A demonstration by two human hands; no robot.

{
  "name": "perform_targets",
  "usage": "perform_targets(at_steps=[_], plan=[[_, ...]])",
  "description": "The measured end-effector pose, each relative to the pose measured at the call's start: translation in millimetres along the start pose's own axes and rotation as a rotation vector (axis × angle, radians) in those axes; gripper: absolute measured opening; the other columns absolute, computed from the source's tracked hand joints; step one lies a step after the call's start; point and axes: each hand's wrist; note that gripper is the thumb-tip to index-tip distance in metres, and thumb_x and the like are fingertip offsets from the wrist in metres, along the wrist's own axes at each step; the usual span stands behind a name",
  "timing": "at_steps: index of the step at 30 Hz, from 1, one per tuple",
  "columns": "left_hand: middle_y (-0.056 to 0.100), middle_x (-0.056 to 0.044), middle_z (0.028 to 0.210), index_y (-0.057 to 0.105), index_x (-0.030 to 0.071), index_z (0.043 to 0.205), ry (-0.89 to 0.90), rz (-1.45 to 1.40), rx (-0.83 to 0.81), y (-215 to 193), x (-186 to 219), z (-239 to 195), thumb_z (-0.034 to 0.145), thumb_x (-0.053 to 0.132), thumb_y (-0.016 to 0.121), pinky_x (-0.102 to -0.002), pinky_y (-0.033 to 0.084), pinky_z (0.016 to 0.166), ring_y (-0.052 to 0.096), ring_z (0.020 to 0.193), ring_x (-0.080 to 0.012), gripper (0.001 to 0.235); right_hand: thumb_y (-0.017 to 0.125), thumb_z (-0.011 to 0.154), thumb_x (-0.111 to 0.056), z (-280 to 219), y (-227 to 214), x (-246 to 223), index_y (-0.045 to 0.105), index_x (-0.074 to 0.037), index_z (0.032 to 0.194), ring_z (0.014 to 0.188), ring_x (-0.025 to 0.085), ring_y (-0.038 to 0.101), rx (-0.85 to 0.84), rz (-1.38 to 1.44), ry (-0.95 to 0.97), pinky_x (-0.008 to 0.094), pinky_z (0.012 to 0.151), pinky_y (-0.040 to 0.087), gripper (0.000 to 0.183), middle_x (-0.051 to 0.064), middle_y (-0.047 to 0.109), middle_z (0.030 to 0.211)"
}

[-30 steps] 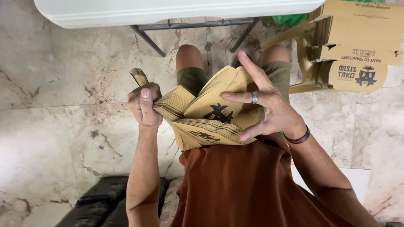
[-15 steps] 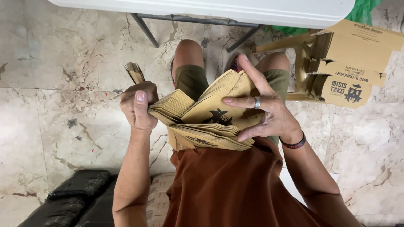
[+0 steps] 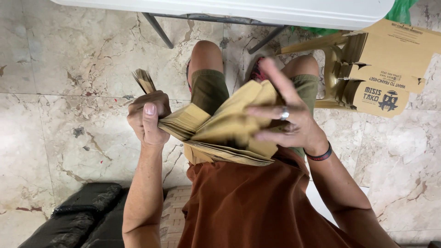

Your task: Folding flat cardboard templates into boxes and stacking them on a table.

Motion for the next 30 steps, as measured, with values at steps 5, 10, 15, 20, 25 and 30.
perform_targets(at_steps=[5, 10, 15, 20, 25, 30], plan=[[0.024, 0.003, 0.047, 0.027, 0.017, 0.056, 0.120, -0.006, -0.013, -3.8, -39.2, -16.3, 0.111, 0.035, 0.034, -0.034, 0.019, 0.038, 0.028, 0.038, -0.0136, 0.058, 0.066, 0.108, -0.038, -8.9, 14.5, -4.3, 0.029, -0.015, 0.163, 0.168, 0.022, 0.011, 0.231, -0.453, -0.111, 0.055, 0.143, 0.007, 0.070, 0.005, 0.012, 0.175], [0.043, -0.006, 0.068, 0.046, 0.007, 0.078, -0.156, 0.554, -0.181, 4.9, -39.7, -16.4, 0.111, 0.025, 0.027, -0.044, 0.034, 0.070, 0.044, 0.066, -0.0248, 0.042, 0.034, 0.106, -0.047, -11.9, -2.2, -36.7, 0.065, -0.024, 0.087, 0.159, 0.045, 0.008, 0.159, -0.243, 0.028, 0.078, 0.125, -0.008, 0.043, 0.009, 0.025, 0.165], [0.075, -0.010, 0.089, 0.067, 0.011, 0.103, -0.316, 0.586, -0.528, 38.7, -16.5, 41.8, 0.102, 0.037, 0.028, -0.039, 0.047, 0.083, 0.066, 0.084, -0.0312, 0.047, 0.077, 0.089, -0.050, -37.6, 0.1, -37.6, 0.037, -0.029, 0.122, 0.137, 0.039, 0.035, 0.352, -0.546, -0.008, 0.070, 0.113, 0.023, 0.056, 0.014, 0.041, 0.151], [0.057, 0.002, 0.157, 0.060, 0.023, 0.149, -1.043, 0.512, -0.791, 55.1, 24.5, 93.2, 0.091, 0.055, 0.044, -0.032, 0.038, 0.120, 0.048, 0.147, -0.0144, 0.068, 0.065, 0.104, -0.025, -56.5, 13.8, -72.0, 0.058, -0.007, 0.091, 0.057, 0.029, 0.063, 0.230, -0.142, 0.066, 0.040, 0.049, 0.048, 0.024, 0.008, 0.059, 0.073], [0.001, -0.008, 0.172, 0.000, 0.024, 0.163, -1.217, 0.607, -1.172, 28.2, -39.4, 102.6, 0.070, 0.052, 0.085, -0.049, 0.014, 0.131, 0.009, 0.161, -0.0257, 0.129, 0.056, 0.114, -0.013, -75.1, 21.6, -43.5, 0.047, -0.006, 0.073, 0.056, 0.024, 0.052, -0.160, 0.184, -0.024, 0.039, 0.054, 0.034, 0.043, 0.011, 0.054, 0.072], [0.051, -0.031, 0.152, 0.030, 0.003, 0.152, -1.372, -0.501, -1.354, 106.8, 36.5, 120.9, 0.091, 0.034, 0.107, -0.059, 0.049, 0.114, 0.058, 0.137, -0.0443, 0.104, 0.023, 0.113, -0.041, -96.9, -12.3, -61.0, 0.027, -0.005, 0.062, 0.047, 0.033, 0.032, -0.141, 0.209, -0.102, 0.044, 0.055, 0.029, 0.062, 0.020, 0.033, 0.056]])
Point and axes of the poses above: each hand's wrist, its own z-axis towards the middle knuckle, its own y-axis out of the palm, x = y × z
